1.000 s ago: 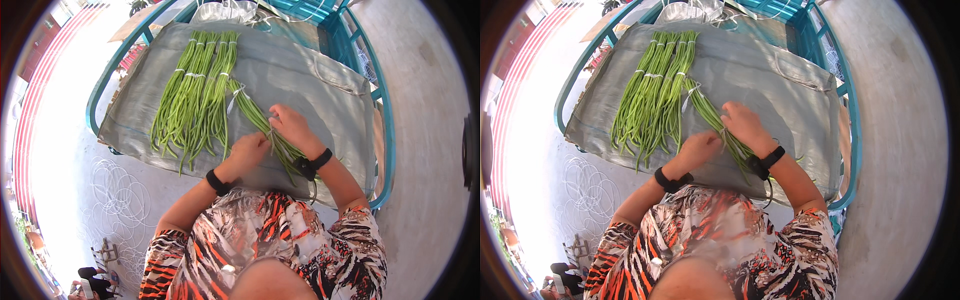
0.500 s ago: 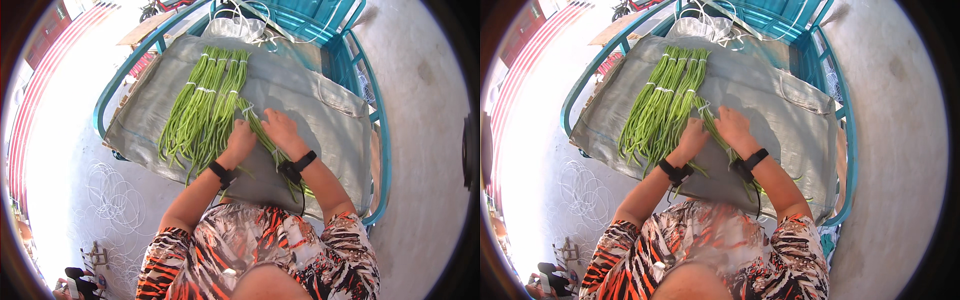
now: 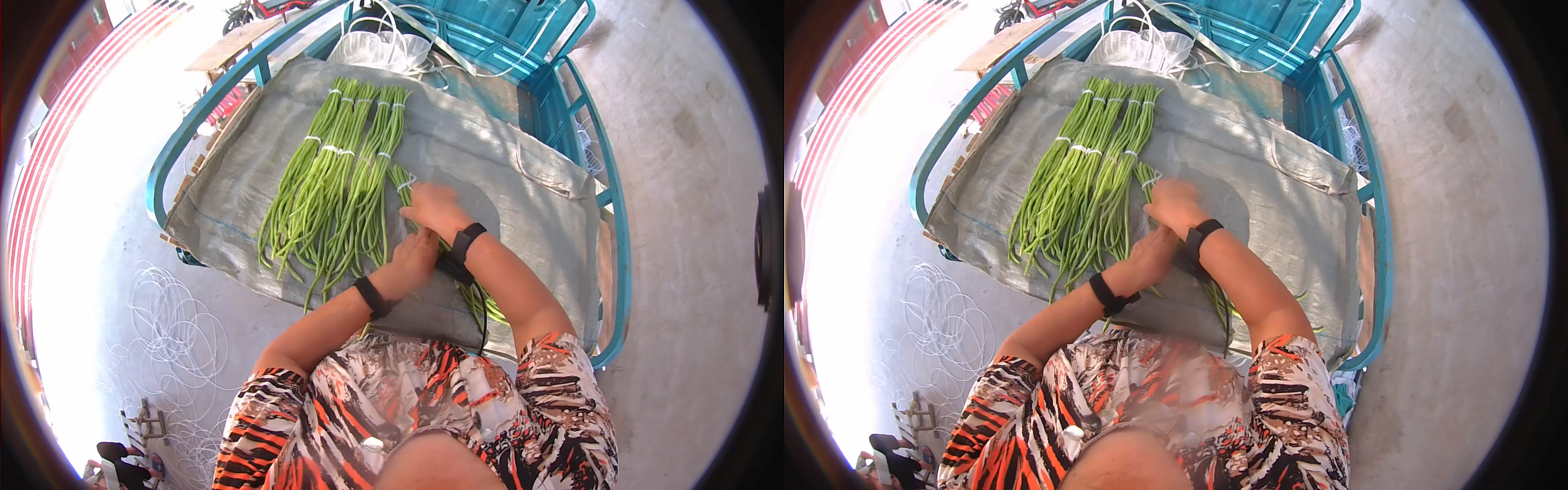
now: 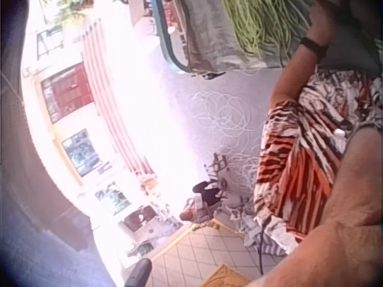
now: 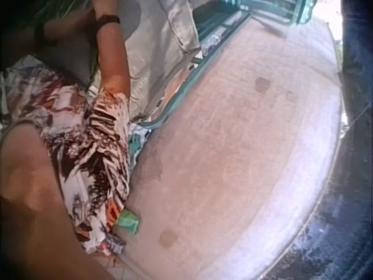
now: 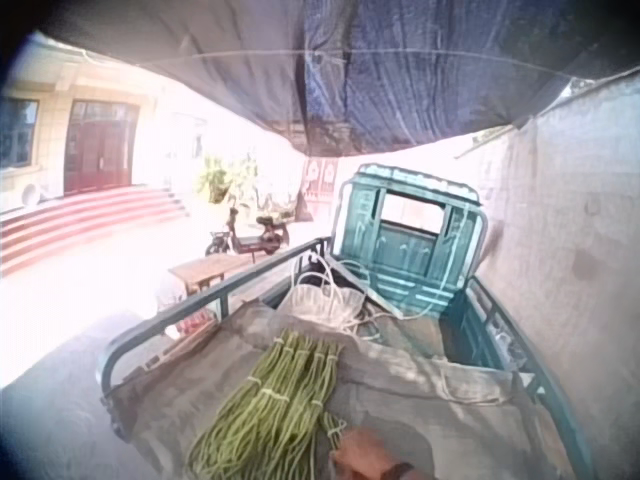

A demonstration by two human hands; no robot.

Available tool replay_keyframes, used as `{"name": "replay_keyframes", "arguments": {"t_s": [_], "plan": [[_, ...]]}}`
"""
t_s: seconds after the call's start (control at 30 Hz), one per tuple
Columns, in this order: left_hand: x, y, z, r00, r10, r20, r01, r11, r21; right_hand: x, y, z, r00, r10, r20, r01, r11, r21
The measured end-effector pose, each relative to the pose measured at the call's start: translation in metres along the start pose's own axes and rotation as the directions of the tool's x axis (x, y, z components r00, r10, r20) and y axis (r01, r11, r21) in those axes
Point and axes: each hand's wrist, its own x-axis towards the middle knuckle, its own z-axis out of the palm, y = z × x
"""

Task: The person bundles long green vegetables by hand using white string, tying a knot around each bunch.

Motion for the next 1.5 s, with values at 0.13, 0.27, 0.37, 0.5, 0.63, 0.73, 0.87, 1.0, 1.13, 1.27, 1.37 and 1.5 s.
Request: {"name": "replay_keyframes", "arguments": {"t_s": [0.13, 0.27, 0.37, 0.5, 0.63, 0.73, 0.87, 1.0, 1.13, 1.27, 1.37, 1.5], "plan": [[-0.014, 0.004, -0.007, 0.989, 0.145, -0.027, -0.146, 0.988, -0.053, 0.007, 0.009, 0.016, 0.998, 0.003, -0.063, 0.002, 0.997, 0.078], [-0.021, -0.016, -0.013, 0.984, 0.178, -0.014, -0.179, 0.980, -0.090, 0.012, 0.022, 0.013, 0.996, 0.041, -0.078, -0.017, 0.958, 0.287], [-0.017, -0.028, -0.011, 0.981, 0.192, 0.020, -0.190, 0.979, -0.079, 0.019, 0.047, 0.011, 0.994, 0.110, -0.027, -0.083, 0.868, 0.490], [-0.006, -0.038, -0.004, 0.997, -0.072, -0.008, 0.063, 0.925, -0.375, 0.008, 0.056, 0.004, 0.992, 0.092, 0.089, -0.126, 0.583, 0.803], [0.008, -0.034, 0.010, 0.944, -0.309, 0.118, 0.297, 0.637, -0.711, 0.006, 0.053, 0.011, 0.988, 0.106, 0.113, -0.153, 0.527, 0.836], [0.018, -0.024, 0.004, 0.923, -0.274, 0.271, 0.354, 0.324, -0.877, 0.007, 0.048, 0.012, 0.989, 0.103, 0.103, -0.144, 0.601, 0.786], [0.016, 0.004, -0.011, 0.953, -0.158, 0.259, 0.294, 0.272, -0.916, 0.007, 0.043, 0.016, 0.995, 0.100, 0.007, -0.079, 0.735, 0.674], [0.013, 0.007, -0.002, 0.977, -0.170, 0.129, 0.170, 0.253, -0.952, 0.007, 0.029, 0.020, 0.988, 0.086, -0.127, -0.013, 0.872, 0.489], [0.013, -0.010, 0.011, 0.992, -0.111, 0.065, 0.098, 0.333, -0.938, 0.004, 0.034, 0.020, 0.996, 0.073, -0.060, -0.021, 0.791, 0.612], [0.002, 0.001, -0.013, 0.936, -0.331, 0.116, 0.245, 0.380, -0.892, -0.021, 0.036, -0.014, 0.994, 0.067, 0.083, -0.104, 0.456, 0.884], [0.001, 0.011, -0.029, 0.970, -0.175, 0.169, 0.209, 0.237, -0.949, -0.037, 0.030, -0.046, 0.996, 0.062, 0.069, -0.085, 0.310, 0.947], [0.008, 0.025, -0.039, 0.955, 0.265, 0.131, 0.076, 0.208, -0.975, -0.057, 0.023, -0.090, 1.000, 0.013, -0.006, 0.006, 0.038, 0.999]]}}
